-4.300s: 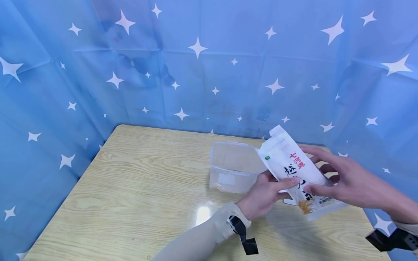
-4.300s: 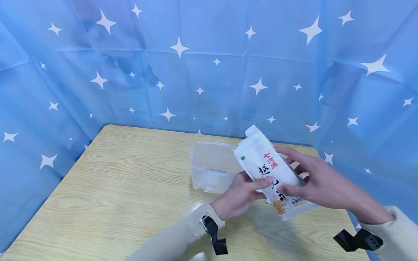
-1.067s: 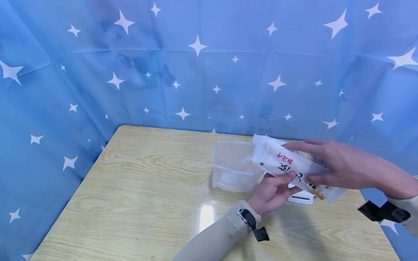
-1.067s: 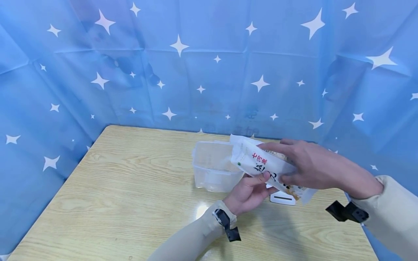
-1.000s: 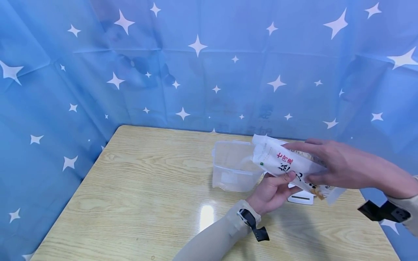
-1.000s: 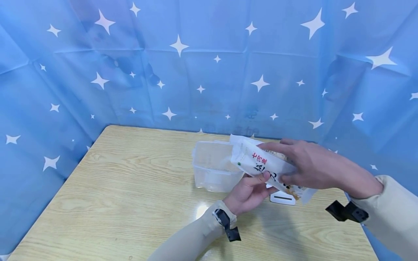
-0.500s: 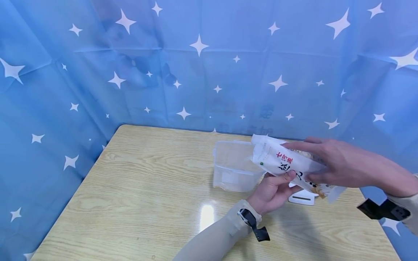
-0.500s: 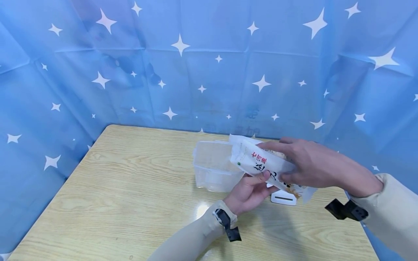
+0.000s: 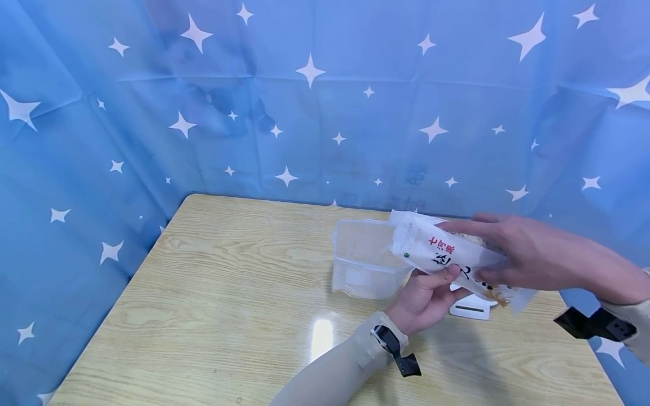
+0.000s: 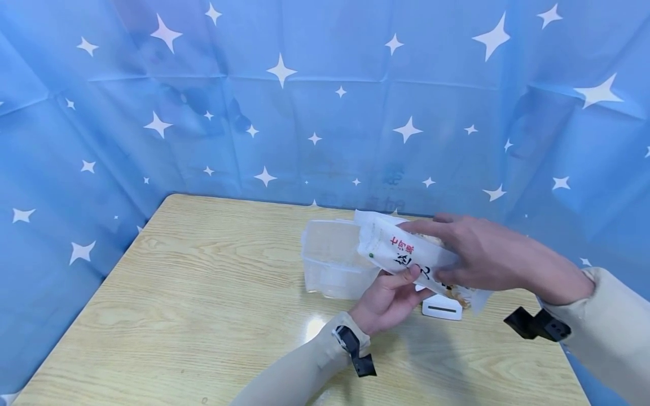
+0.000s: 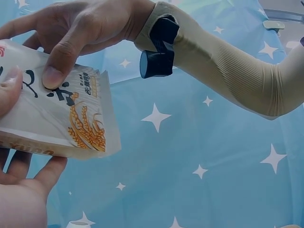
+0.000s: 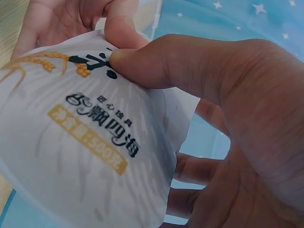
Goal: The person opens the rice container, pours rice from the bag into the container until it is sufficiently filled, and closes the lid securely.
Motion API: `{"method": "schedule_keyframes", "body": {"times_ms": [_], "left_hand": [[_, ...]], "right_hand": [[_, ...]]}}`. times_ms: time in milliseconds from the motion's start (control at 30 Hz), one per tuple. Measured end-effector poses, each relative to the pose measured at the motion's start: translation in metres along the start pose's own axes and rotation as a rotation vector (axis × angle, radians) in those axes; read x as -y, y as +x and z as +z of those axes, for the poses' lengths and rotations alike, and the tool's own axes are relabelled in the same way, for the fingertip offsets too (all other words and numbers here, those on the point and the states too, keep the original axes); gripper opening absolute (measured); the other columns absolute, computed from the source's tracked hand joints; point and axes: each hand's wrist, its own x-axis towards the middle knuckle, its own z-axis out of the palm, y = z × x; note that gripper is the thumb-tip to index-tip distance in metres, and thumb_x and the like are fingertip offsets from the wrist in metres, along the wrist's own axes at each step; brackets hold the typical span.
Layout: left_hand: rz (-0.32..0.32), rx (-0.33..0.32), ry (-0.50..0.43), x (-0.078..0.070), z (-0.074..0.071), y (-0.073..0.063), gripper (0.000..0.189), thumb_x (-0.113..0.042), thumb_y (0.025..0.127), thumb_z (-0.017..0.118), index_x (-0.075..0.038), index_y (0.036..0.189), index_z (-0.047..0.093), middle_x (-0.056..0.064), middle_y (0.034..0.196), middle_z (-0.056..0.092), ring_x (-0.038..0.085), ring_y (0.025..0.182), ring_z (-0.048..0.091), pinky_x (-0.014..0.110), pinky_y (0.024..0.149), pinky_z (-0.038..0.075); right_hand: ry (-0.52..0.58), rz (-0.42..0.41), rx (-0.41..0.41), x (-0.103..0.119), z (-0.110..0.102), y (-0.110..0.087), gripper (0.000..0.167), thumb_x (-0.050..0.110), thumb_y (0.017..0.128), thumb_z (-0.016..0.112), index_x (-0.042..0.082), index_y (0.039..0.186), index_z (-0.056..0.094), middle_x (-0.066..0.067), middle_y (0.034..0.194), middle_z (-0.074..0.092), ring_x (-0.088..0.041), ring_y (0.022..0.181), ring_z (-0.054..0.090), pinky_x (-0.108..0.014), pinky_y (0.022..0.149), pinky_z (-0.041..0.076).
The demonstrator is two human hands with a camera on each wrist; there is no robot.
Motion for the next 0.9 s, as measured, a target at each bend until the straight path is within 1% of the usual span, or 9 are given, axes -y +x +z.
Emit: {"method": "schedule_keyframes", "body": {"times_ms": [200,267,467,700,800,900], "left_hand": [[-0.007,-0.005,-0.008,-0.0019,-0.0003,-0.0007,0.040,-0.008,0.106,0.052,-0.024,0.142,0.054,-0.008,0.143,0.057,0.017,0.140,0.049,0.056,0.126,0.031],[-0.007,-0.005,-0.011,-0.0021,-0.0005,-0.0006,0.040,-0.007,0.106,0.051,-0.024,0.142,0.054,-0.008,0.143,0.056,0.017,0.139,0.049,0.056,0.126,0.031],[-0.002,0.018,-0.009,-0.0030,-0.0009,0.0000,0.041,-0.008,0.107,0.049,-0.024,0.144,0.052,-0.008,0.145,0.055,0.017,0.141,0.049,0.055,0.126,0.031],[-0.002,0.014,-0.018,-0.0039,-0.0001,-0.0005,0.042,-0.009,0.107,0.050,-0.025,0.146,0.052,-0.008,0.146,0.055,0.018,0.142,0.048,0.056,0.126,0.031],[-0.001,0.011,-0.019,-0.0040,0.0001,-0.0007,0.042,-0.009,0.107,0.050,-0.025,0.145,0.052,-0.008,0.146,0.055,0.018,0.142,0.048,0.056,0.126,0.031],[-0.002,0.009,-0.019,-0.0039,0.0001,-0.0009,0.042,-0.009,0.107,0.050,-0.024,0.145,0.052,-0.008,0.146,0.055,0.018,0.142,0.048,0.056,0.126,0.031]], "right_hand": [[-0.009,0.010,0.018,0.0003,-0.0003,0.0029,0.090,0.011,0.076,0.088,0.029,0.154,0.046,-0.005,0.129,0.060,0.005,0.063,0.048,-0.017,0.057,0.044],[-0.016,0.015,0.024,0.0001,-0.0002,0.0036,0.090,0.011,0.076,0.088,0.028,0.154,0.046,-0.007,0.132,0.060,0.005,0.064,0.048,-0.017,0.057,0.044],[-0.018,0.021,0.035,0.0003,-0.0014,0.0058,0.089,0.014,0.076,0.089,0.029,0.153,0.046,-0.006,0.131,0.059,0.005,0.066,0.049,-0.018,0.058,0.044],[-0.026,0.029,0.053,0.0013,-0.0031,0.0077,0.090,0.014,0.077,0.088,0.030,0.154,0.046,-0.001,0.125,0.059,0.005,0.066,0.049,-0.018,0.057,0.044],[-0.035,0.022,0.043,0.0021,-0.0035,0.0084,0.090,0.016,0.076,0.089,0.033,0.153,0.046,0.003,0.119,0.059,0.004,0.067,0.049,-0.018,0.057,0.044],[-0.047,0.018,0.042,0.0026,-0.0037,0.0090,0.090,0.017,0.075,0.090,0.033,0.152,0.046,0.004,0.116,0.059,0.005,0.069,0.049,-0.018,0.057,0.045]]}}
